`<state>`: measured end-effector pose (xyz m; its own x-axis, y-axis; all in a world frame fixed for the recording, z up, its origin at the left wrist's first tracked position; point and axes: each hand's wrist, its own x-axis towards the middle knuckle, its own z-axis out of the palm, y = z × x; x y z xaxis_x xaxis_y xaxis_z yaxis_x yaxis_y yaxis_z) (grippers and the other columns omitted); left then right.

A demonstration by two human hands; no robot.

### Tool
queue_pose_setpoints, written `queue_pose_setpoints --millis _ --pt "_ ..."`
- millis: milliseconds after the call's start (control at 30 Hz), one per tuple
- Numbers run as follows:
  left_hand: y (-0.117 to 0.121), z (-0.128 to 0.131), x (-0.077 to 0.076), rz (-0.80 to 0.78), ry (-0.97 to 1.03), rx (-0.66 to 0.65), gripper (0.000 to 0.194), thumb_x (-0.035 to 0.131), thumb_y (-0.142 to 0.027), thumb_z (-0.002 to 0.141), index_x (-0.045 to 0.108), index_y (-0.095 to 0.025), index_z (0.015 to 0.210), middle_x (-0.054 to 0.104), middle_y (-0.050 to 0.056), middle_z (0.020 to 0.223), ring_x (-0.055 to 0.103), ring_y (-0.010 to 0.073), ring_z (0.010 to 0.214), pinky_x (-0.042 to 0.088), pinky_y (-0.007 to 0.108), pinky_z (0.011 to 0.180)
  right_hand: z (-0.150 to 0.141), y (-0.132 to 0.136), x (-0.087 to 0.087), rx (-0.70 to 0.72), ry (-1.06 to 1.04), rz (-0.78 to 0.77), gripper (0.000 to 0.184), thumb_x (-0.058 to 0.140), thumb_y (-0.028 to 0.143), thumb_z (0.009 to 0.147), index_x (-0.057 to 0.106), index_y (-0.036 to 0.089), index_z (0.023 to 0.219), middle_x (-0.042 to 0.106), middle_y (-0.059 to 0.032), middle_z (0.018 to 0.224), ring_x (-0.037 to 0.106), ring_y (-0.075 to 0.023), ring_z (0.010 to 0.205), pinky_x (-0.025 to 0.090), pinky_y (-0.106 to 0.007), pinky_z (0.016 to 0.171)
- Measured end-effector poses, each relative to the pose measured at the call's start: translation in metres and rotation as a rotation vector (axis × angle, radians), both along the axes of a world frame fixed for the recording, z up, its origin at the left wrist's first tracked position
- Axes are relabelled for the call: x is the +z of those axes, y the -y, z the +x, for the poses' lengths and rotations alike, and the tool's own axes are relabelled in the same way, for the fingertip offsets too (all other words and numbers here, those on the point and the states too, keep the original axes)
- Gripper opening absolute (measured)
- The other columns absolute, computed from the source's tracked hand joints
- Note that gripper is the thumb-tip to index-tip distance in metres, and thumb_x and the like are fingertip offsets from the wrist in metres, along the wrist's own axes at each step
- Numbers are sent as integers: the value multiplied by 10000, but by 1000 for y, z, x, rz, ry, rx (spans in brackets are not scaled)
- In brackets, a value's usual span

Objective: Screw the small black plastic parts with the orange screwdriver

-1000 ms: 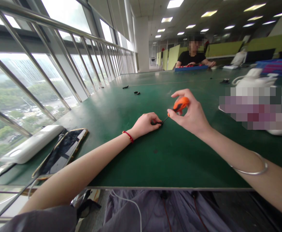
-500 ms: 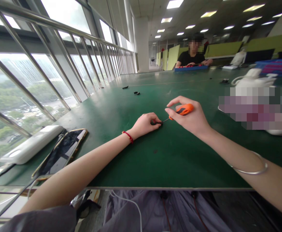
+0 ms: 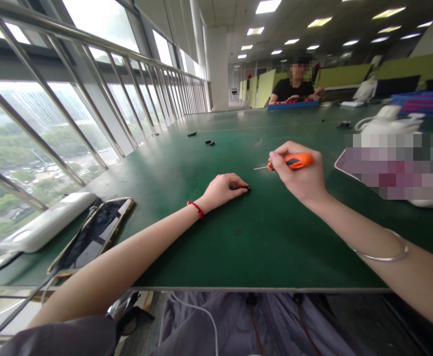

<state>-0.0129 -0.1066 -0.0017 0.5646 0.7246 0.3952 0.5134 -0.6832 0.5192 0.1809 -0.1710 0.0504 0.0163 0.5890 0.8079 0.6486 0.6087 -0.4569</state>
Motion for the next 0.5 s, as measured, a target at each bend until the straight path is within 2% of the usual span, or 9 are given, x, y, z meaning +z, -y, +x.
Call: queue_pose_setpoints --millis 100,200,367,500 --pt "-1 0 1 -71 56 -23 192 652 -303 780 737 -165 884 711 46 898 644 145 785 502 249 735 3 -9 -6 -23 96 -46 181 557 361 809 579 228 689 631 -10 634 557 -163 588 419 -302 639" --pt "-1 0 2 -137 117 -44 205 664 -293 770 733 -144 892 720 56 894 650 144 781 505 248 741 6 -22 -17 62 293 -110 123 560 319 820 626 222 781 671 -29 823 591 -169 705 419 -309 732" --pt "-4 0 1 -213 174 -62 214 699 -285 731 731 -124 868 722 65 868 648 139 755 512 248 736 10 -38 -35 102 458 -273 137 578 319 812 654 212 851 610 -39 825 564 -161 696 408 -284 682" --pt "-6 -1 -2 -232 201 -62 223 700 -314 728 724 -127 846 713 56 822 635 133 709 510 243 684 12 -42 -40 144 510 -322 151 580 343 812 645 213 851 613 -36 823 564 -164 711 396 -278 665"
